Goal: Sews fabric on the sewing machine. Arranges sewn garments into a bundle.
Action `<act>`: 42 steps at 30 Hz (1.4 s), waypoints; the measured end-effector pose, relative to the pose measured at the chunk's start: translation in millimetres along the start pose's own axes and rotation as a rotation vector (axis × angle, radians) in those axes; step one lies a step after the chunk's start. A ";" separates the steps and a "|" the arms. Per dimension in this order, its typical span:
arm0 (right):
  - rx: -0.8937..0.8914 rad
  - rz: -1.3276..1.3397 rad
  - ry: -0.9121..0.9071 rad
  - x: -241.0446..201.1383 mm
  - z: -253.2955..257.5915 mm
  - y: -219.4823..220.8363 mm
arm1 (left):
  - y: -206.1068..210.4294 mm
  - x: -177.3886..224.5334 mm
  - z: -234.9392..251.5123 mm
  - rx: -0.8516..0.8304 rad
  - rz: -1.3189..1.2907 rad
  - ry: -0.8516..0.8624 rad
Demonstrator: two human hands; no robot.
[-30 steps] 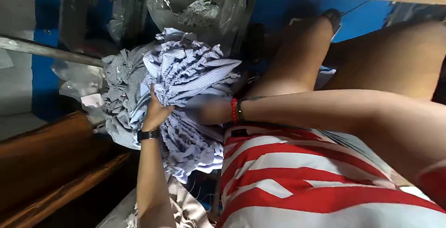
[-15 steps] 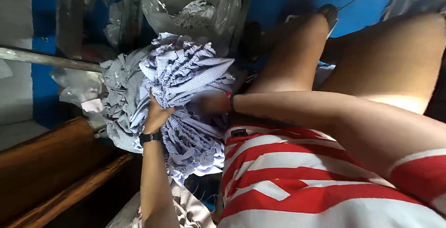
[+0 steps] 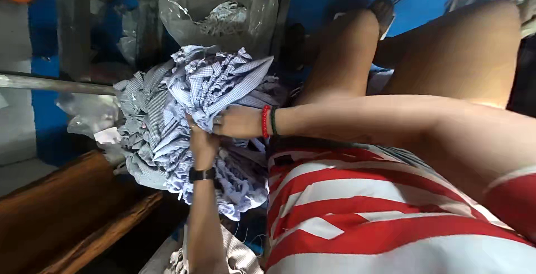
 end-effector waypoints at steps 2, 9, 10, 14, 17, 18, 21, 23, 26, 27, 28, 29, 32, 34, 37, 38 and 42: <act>0.007 0.092 -0.080 -15.3 -7.3 13.1 | -18.8 -21.2 19.7 -0.127 -0.160 0.034; -0.268 0.120 0.172 35.7 -13.5 53.1 | -55.1 -37.4 51.7 -0.337 -0.338 0.009; -0.225 0.070 0.150 37.7 -9.2 46.1 | -53.7 -37.3 52.8 -0.333 -0.329 0.003; -0.157 0.183 0.194 42.4 1.5 18.9 | -48.8 -37.1 53.9 -0.332 -0.322 -0.006; -0.234 0.296 0.186 43.8 7.7 15.8 | -51.0 -39.1 53.6 -0.363 -0.317 0.011; -0.257 0.332 0.182 43.7 8.4 15.9 | -51.9 -41.5 54.1 -0.372 -0.304 0.024; -0.335 0.412 0.187 44.3 6.8 5.5 | -52.6 -45.5 51.9 -0.393 -0.246 0.039; -0.349 0.371 0.166 49.0 4.8 -2.2 | -51.7 -44.2 45.9 -0.391 -0.207 0.042; -0.256 0.276 0.187 53.7 3.1 -3.5 | -48.1 -44.1 41.9 -0.378 -0.202 0.047; -0.218 0.230 0.201 53.8 4.0 2.7 | -46.7 -45.2 42.3 -0.377 -0.215 0.054; -0.178 0.182 0.204 54.5 5.0 13.2 | -45.4 -46.0 42.7 -0.381 -0.226 0.061; -0.173 0.148 0.202 53.8 4.2 22.7 | -44.2 -46.9 42.5 -0.383 -0.224 0.063; -0.243 0.124 0.206 51.5 -9.3 41.9 | -40.3 -48.1 40.1 -0.371 -0.171 0.046; -0.307 0.132 0.245 49.4 -20.1 42.3 | -37.0 -44.1 35.9 -0.360 -0.152 0.033; -0.272 0.057 0.249 53.2 -20.7 40.2 | -33.0 -37.2 35.0 -0.329 -0.148 0.034; -0.253 0.018 0.221 55.0 -20.1 43.1 | -32.2 -37.6 34.0 -0.323 -0.155 0.031; -0.144 -0.023 0.117 60.0 -22.1 44.1 | -30.6 -36.4 26.6 -0.259 -0.191 0.030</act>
Point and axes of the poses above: each hand's wrist, its own z-axis towards the middle knuckle, its own y-axis out of the palm, x = y × z, the point moved 3 cm from there along z, towards the middle knuckle, and after that the axes turned 14 degrees about -y, right-handed, at the moved point
